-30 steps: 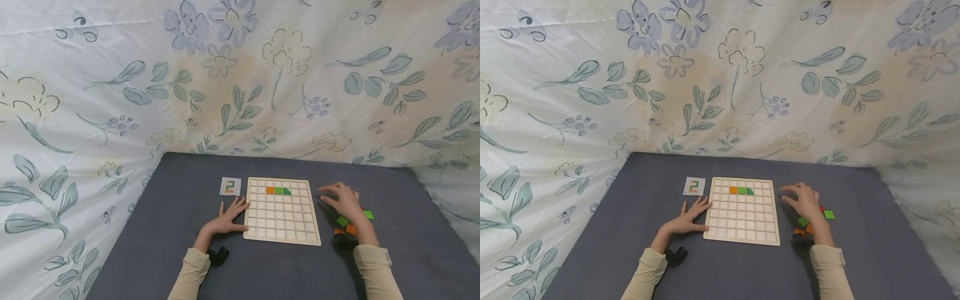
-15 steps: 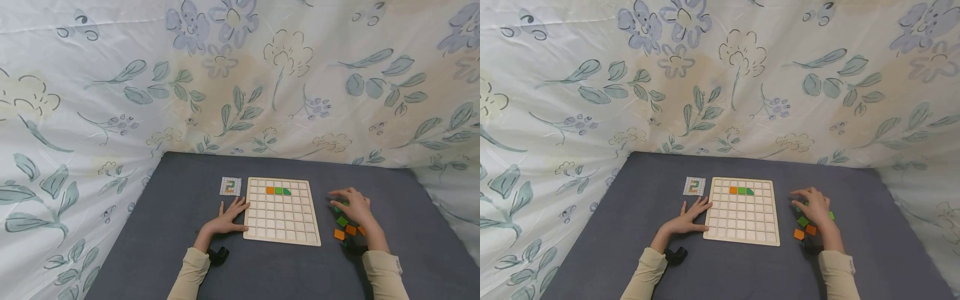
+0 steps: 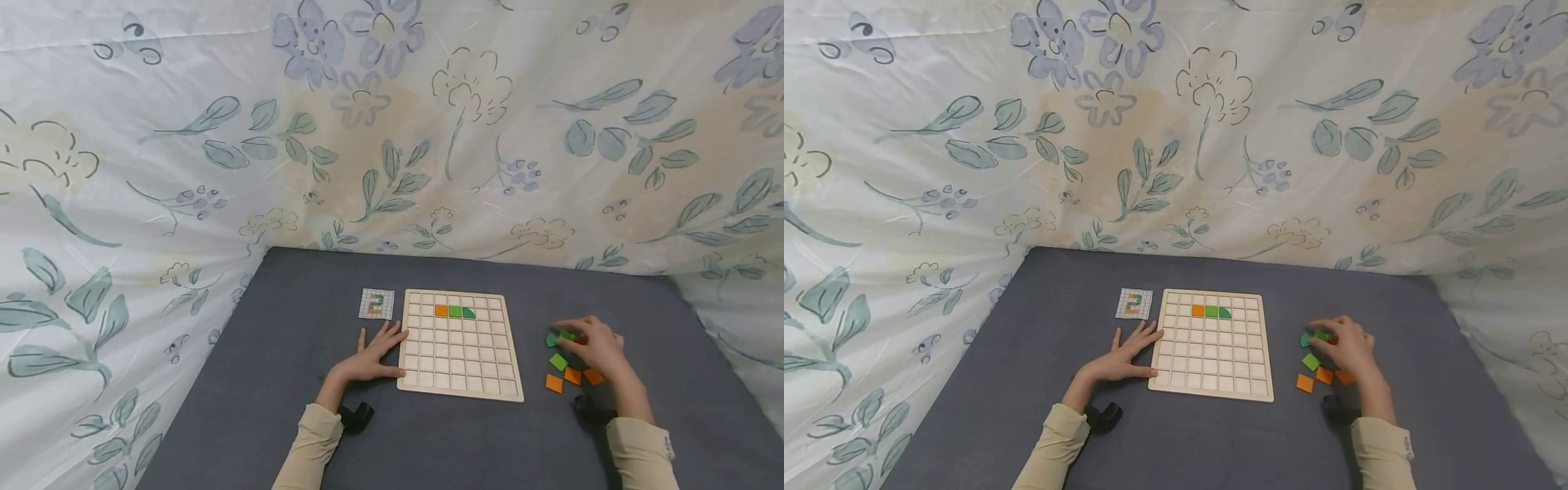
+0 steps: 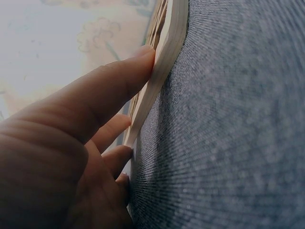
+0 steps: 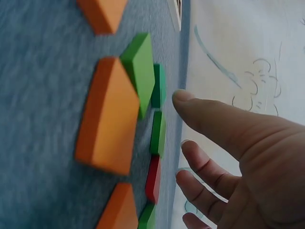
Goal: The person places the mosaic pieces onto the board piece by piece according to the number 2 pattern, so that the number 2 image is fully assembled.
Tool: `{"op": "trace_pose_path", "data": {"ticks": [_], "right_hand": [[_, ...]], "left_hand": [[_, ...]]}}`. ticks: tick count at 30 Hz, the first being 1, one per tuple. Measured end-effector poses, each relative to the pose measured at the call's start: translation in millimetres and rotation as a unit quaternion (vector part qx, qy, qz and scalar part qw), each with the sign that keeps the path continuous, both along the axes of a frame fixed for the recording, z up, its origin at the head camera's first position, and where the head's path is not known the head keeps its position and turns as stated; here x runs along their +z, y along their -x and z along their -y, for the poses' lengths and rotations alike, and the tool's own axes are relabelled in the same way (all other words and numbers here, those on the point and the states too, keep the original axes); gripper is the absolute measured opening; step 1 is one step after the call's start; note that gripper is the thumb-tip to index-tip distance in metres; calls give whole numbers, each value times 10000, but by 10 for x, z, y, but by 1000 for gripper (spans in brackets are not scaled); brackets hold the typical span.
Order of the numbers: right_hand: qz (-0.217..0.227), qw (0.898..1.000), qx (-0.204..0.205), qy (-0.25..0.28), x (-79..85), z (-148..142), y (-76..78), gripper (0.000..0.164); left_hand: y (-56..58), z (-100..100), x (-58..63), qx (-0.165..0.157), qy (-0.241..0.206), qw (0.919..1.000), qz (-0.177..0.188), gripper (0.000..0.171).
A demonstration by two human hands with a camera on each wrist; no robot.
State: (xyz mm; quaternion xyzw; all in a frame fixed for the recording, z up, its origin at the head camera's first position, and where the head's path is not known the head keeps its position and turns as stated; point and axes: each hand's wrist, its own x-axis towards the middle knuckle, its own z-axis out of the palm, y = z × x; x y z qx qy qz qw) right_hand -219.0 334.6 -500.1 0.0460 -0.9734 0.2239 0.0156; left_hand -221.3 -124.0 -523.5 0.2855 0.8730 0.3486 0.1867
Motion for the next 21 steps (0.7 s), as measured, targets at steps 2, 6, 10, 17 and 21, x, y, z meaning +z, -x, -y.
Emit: {"op": "trace_pose_path", "data": {"ticks": [2,6,10,17,21], "right_hand": [[16,10000,-47,-50,-9,-25,-13,40],[6,9999,-82,-68,-20,-66,-45,39],[-23,9998,-148,-118,-34,-98,-66,38],[35,9995,-301,-131,-54,-147,-86,38],[114,9992,-354,-171,-58,-156,-84,39]], "left_hand": [[-2,0,3,-8,-31,10000,-16,78],[-4,1,7,-13,-58,10000,-16,78],[0,6,9,-1,-56,10000,6,78],[-5,12,6,-44,-5,10000,-12,78],[-1,11,-8,-41,-10,10000,-40,78]]}}
